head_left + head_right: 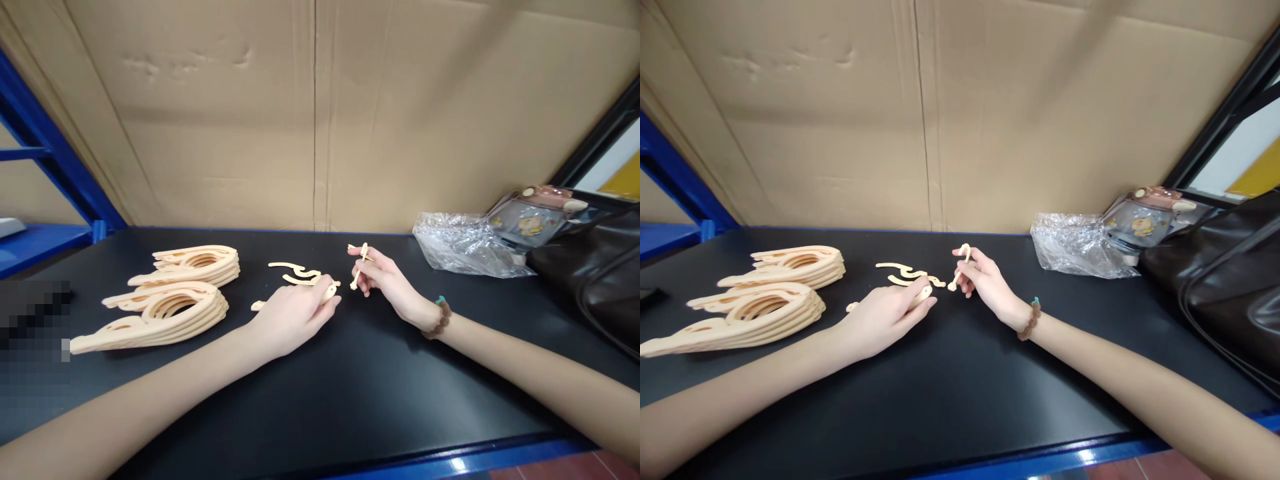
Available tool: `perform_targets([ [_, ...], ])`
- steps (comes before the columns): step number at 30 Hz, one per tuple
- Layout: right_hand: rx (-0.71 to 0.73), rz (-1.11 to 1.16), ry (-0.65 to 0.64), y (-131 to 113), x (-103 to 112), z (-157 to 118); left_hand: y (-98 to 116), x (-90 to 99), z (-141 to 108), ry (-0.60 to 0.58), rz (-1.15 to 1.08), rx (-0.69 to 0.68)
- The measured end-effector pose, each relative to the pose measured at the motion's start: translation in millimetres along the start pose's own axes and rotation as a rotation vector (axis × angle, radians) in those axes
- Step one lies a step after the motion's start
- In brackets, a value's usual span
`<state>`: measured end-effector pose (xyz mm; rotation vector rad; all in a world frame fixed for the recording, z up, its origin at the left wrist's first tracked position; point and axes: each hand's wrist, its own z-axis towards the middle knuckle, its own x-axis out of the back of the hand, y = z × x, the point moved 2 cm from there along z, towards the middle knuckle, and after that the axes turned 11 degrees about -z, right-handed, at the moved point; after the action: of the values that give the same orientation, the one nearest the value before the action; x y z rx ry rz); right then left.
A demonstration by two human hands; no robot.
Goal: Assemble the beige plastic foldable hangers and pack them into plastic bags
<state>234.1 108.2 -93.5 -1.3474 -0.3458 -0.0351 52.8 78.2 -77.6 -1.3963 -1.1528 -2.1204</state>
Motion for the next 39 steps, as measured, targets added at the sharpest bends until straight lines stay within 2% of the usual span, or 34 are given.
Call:
perform_targets([
  [6,0.023,0.021,-0.057,-1.5,-2.0,-1.8,1.9,-2.5,-0.1,0.040,-0.153,0.032],
  [10,0.022,0.038,-0.082,-2.7,-2.8,-2.5,1.6,-4.5,0.6,0.008,-0.108,-0.089],
  [14,0.023,0.089,-0.118,-3.4,-3.3,-3.2,2.5,-4.6,0.0,0.053,-0.022,-0.168],
  [22,0.018,0.124,-0.207,-2.2,-3.9,-5.0,5.1,-7.6,0.3,0.007,-0.014,-0.150],
  [27,0.019,0.106,-0.248,-0.3,-4.0,-4.7,3.3,-7.6,-0.3,-0.040,0.005,-0.193],
  [34,-0.040,0.070,-0.231,-1.3,-8.1,-4.3,2.6,-6.6,-2.2,-0.093,0.086,-0.214],
  [39,-0.080,0.054,-0.170,-4.4,-12.3,-7.7,4.2,-6.6,-4.3,-0.121,0.149,-0.196],
])
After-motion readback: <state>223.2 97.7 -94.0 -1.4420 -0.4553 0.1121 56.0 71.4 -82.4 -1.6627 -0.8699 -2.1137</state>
